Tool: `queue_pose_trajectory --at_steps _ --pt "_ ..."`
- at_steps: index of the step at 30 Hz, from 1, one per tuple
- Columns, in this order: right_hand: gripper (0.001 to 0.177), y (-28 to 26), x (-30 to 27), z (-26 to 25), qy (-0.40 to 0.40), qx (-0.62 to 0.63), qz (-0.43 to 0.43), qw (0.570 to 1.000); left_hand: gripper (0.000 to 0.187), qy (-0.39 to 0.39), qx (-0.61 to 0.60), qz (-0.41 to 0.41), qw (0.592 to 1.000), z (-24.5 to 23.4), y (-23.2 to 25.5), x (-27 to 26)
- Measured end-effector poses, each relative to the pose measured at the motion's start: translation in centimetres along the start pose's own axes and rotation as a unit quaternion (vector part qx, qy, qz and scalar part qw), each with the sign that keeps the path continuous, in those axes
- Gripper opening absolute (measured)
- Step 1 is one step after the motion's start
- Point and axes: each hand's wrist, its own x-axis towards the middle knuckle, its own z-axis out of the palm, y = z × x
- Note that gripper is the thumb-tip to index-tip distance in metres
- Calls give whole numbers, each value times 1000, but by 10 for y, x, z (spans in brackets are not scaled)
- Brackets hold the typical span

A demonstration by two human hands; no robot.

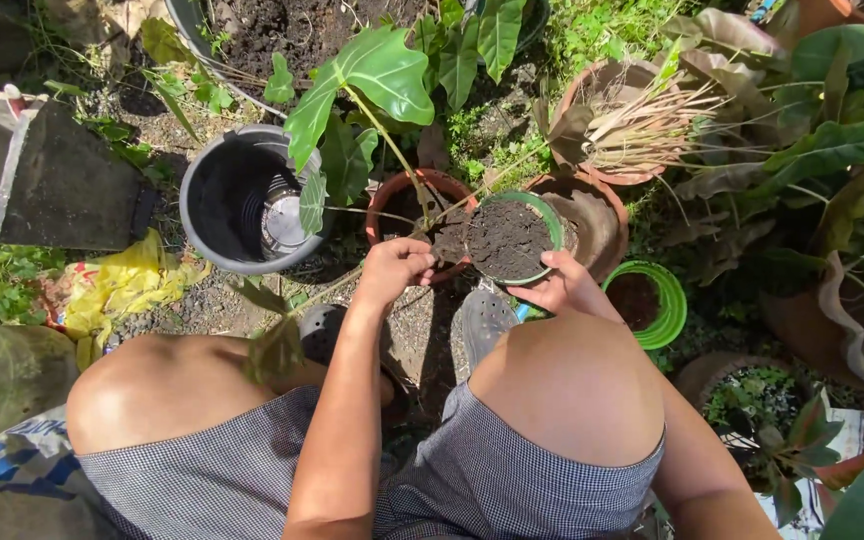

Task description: The person is repotting a plant into a larger pot with fresh soil in a garden environment.

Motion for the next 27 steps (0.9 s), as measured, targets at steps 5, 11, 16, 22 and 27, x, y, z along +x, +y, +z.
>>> queue_pose_trajectory --at_steps 5,11,16,22,27 --pt "74 3 10 -13 -34 -24 0 999 14 84 429 33 899 1 5 -20" --pt "76 5 11 -7 -36 -42 -10 998 16 98 647 -73 752 -34 -100 6" --pt "73 11 20 -9 -38 -66 -12 997 18 154 549 188 800 78 46 -30" --pt "66 26 43 -25 -36 -55 0 998 16 153 532 309 773 133 33 35" --pt "63 31 51 -33 -37 -28 11 999 18 180 572 257 758 151 20 52"
